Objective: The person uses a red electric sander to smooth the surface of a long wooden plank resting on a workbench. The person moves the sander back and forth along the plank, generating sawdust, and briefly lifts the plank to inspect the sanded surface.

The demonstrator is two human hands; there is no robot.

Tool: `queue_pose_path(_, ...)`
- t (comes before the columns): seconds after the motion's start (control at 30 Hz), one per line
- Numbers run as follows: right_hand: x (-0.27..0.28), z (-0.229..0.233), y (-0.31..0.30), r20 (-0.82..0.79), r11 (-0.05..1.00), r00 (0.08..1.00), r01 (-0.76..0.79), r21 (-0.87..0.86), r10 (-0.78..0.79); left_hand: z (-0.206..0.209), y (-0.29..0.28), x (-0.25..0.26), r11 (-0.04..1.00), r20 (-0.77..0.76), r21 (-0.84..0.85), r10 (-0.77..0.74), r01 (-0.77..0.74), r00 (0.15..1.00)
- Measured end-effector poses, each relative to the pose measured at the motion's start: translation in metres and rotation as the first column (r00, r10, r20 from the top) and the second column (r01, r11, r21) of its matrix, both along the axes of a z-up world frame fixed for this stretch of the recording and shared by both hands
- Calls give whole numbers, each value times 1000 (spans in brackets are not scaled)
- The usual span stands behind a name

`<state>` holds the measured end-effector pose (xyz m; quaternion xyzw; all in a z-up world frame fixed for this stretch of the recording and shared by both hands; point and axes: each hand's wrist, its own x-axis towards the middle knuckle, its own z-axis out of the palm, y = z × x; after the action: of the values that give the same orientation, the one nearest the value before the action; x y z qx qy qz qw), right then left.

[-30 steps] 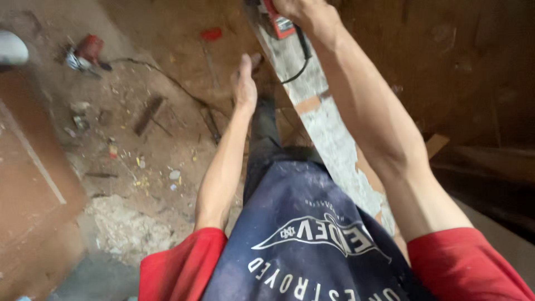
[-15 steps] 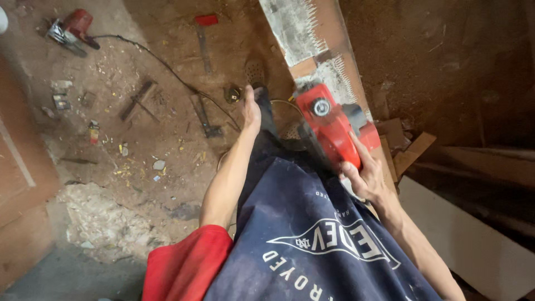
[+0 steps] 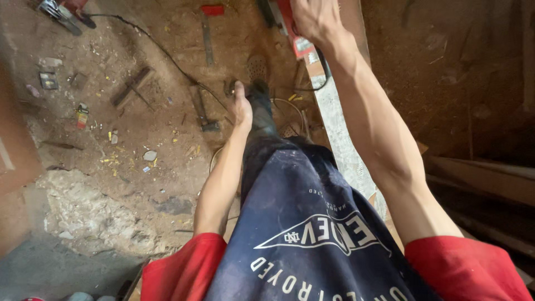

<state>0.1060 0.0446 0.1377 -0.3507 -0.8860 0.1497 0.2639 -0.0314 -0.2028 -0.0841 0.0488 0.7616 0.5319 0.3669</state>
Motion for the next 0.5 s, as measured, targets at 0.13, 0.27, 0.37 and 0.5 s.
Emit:
queue_pose_path(0.13,29,49,-50,-95,836,981,90,-542,-168,-4,-15,3,999,108,-36,-2,6,994)
queue_pose_path(0.27,108,97,-160,-84,840,985,82,-536,-150,-17,-32,13,994,96,-70,-72,79,993)
queue_pose_path(0.37,146,85,-196,54,767,958,259,-588,-282,-23,-42,26,969,184,-197,-114,150,976)
queue_pose_path(0.5,119,52,-159,-58,869,960,220,-444,-273,-25,-29,20,983,162,-105,-133,151,978)
